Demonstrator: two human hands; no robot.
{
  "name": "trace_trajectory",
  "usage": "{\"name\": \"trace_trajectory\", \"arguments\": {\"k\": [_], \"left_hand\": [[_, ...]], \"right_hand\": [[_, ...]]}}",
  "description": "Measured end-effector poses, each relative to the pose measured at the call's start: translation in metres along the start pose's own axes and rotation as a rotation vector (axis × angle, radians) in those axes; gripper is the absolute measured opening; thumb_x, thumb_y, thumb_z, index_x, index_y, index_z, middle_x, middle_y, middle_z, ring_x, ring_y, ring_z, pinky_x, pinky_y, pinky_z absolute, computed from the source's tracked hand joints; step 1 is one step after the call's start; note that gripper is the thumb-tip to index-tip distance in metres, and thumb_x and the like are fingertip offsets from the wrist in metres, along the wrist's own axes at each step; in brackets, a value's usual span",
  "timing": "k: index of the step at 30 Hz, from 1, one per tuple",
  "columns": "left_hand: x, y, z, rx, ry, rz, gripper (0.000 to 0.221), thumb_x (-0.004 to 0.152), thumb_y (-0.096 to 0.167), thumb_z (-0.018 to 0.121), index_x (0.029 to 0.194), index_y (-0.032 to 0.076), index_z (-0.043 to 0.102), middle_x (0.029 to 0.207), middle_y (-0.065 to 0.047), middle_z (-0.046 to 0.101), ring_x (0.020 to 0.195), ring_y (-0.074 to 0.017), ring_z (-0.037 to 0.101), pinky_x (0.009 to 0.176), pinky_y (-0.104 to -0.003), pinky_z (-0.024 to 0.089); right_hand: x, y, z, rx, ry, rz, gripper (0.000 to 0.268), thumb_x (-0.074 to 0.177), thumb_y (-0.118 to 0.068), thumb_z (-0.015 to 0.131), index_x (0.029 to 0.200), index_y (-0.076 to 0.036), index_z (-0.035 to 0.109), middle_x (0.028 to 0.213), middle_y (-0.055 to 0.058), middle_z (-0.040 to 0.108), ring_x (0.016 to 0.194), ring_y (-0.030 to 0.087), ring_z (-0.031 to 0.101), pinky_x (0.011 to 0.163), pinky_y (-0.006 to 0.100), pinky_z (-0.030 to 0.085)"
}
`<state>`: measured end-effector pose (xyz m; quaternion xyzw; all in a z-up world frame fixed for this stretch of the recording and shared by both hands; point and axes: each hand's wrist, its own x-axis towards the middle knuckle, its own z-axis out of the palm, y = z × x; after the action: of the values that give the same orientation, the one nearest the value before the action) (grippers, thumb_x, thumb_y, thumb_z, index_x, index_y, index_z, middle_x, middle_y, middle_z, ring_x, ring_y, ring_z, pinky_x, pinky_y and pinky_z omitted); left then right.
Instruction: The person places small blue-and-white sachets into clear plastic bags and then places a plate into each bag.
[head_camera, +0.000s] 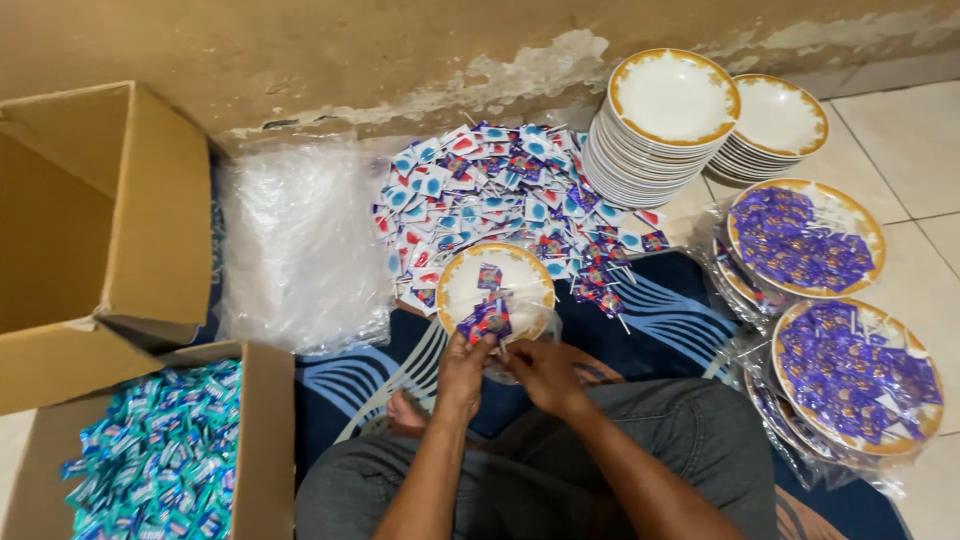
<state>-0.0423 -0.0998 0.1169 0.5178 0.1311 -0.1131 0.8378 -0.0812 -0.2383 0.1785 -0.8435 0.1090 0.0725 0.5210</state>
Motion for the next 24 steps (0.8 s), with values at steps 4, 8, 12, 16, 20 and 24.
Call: {"name": "trace_trajectory", "arguments": {"k": [4,8,12,16,20,24], "left_hand": [[0.001,0.017,-0.001,-0.018,0.074,0.01,0.021,0.092,0.008,0.073,0.111,0.011,0.063,0.084,-0.001,0.073,0.067,-0.0097,0.069,0.061,-0.022,0.06],[0.017,0.006,-0.012,-0.051,0.112,0.021,0.019,0.092,0.007,0.072,0.109,0.011,0.063,0.081,-0.004,0.072,0.066,-0.0138,0.071,0.059,-0.025,0.063],[0.005,0.015,0.005,-0.082,0.113,0.009,0.02,0.092,0.006,0.072,0.108,0.011,0.063,0.082,-0.005,0.074,0.068,-0.0171,0.074,0.06,-0.028,0.064],[-0.015,0.041,0.017,-0.076,0.13,-0.005,0.02,0.091,0.003,0.072,0.107,0.01,0.062,0.081,-0.006,0.072,0.068,-0.0189,0.073,0.06,-0.032,0.064],[-0.008,0.033,0.01,-0.09,0.091,-0.019,0.024,0.093,0.002,0.067,0.115,0.01,0.059,0.093,-0.012,0.076,0.078,-0.0261,0.077,0.065,-0.036,0.064],[-0.003,0.037,0.014,-0.091,0.089,0.012,0.025,0.093,0.002,0.067,0.115,0.011,0.059,0.091,-0.011,0.076,0.075,-0.0249,0.077,0.063,-0.035,0.065]], "right_hand": [[0.037,0.025,-0.033,-0.125,0.134,-0.02,0.025,0.095,-0.031,0.063,0.102,-0.015,0.08,0.091,0.016,0.078,0.095,0.038,0.074,0.085,0.046,0.058],[0.112,0.135,-0.093,-0.431,0.338,0.212,0.034,0.099,-0.041,0.056,0.109,-0.013,0.072,0.104,0.019,0.075,0.107,0.04,0.07,0.094,0.051,0.057],[0.119,0.236,-0.113,-0.626,0.211,0.37,0.055,0.091,-0.057,0.063,0.113,-0.006,0.065,0.106,0.024,0.076,0.107,0.043,0.072,0.09,0.05,0.06],[0.102,0.205,-0.109,-0.606,0.16,0.477,0.041,0.096,-0.03,0.052,0.123,-0.003,0.069,0.115,0.027,0.07,0.113,0.047,0.069,0.096,0.055,0.056],[0.123,0.246,-0.106,-0.522,0.169,0.621,0.047,0.087,-0.029,0.057,0.113,0.004,0.077,0.101,0.03,0.077,0.103,0.048,0.073,0.085,0.057,0.059],[0.126,0.261,-0.097,-0.39,0.255,0.441,0.04,0.083,-0.032,0.067,0.104,-0.001,0.082,0.104,0.027,0.078,0.111,0.051,0.068,0.095,0.059,0.054]]}}
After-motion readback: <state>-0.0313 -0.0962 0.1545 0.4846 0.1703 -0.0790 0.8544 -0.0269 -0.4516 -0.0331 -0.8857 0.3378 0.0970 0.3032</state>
